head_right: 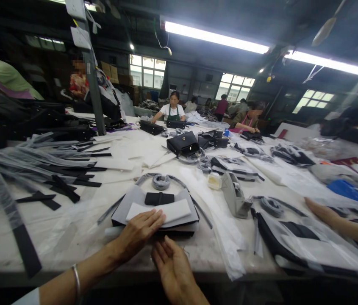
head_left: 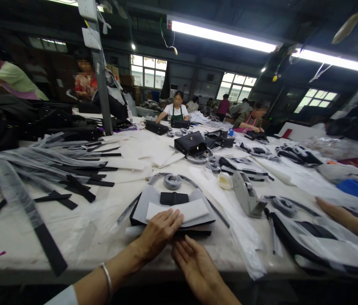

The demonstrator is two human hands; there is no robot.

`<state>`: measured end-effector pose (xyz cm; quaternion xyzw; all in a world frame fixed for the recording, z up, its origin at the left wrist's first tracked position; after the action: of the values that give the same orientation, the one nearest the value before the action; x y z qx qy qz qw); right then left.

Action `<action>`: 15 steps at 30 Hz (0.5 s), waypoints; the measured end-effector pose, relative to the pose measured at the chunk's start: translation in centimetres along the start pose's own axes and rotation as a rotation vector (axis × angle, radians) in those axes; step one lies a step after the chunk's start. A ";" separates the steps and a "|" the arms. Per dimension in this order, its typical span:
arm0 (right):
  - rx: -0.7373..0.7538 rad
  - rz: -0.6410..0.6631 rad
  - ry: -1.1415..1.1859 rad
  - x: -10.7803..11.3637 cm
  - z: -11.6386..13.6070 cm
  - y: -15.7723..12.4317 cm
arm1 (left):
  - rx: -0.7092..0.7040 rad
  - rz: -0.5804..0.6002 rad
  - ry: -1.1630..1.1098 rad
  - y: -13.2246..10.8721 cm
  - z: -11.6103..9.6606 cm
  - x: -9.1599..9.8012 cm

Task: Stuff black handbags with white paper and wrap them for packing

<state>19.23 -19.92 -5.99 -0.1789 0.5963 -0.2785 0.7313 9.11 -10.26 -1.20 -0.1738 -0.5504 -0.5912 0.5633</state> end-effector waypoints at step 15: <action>-0.001 0.063 0.105 -2.5 0.3 0.2 | 0.015 0.030 -0.104 -0.4 1.4 0.8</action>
<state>19.23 -18.17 -4.10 -0.1455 0.6394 -0.2644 0.7071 7.89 -9.52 -0.26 -0.2084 -0.5808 -0.5688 0.5439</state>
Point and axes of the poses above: each hand's wrist, its own y-axis towards the middle knuckle, its own x-axis out of the back of the hand, z = x × y, the point moved 4 cm from there along y, towards the middle knuckle, and after that the axes turned 14 degrees about y, right-handed, at the moved point
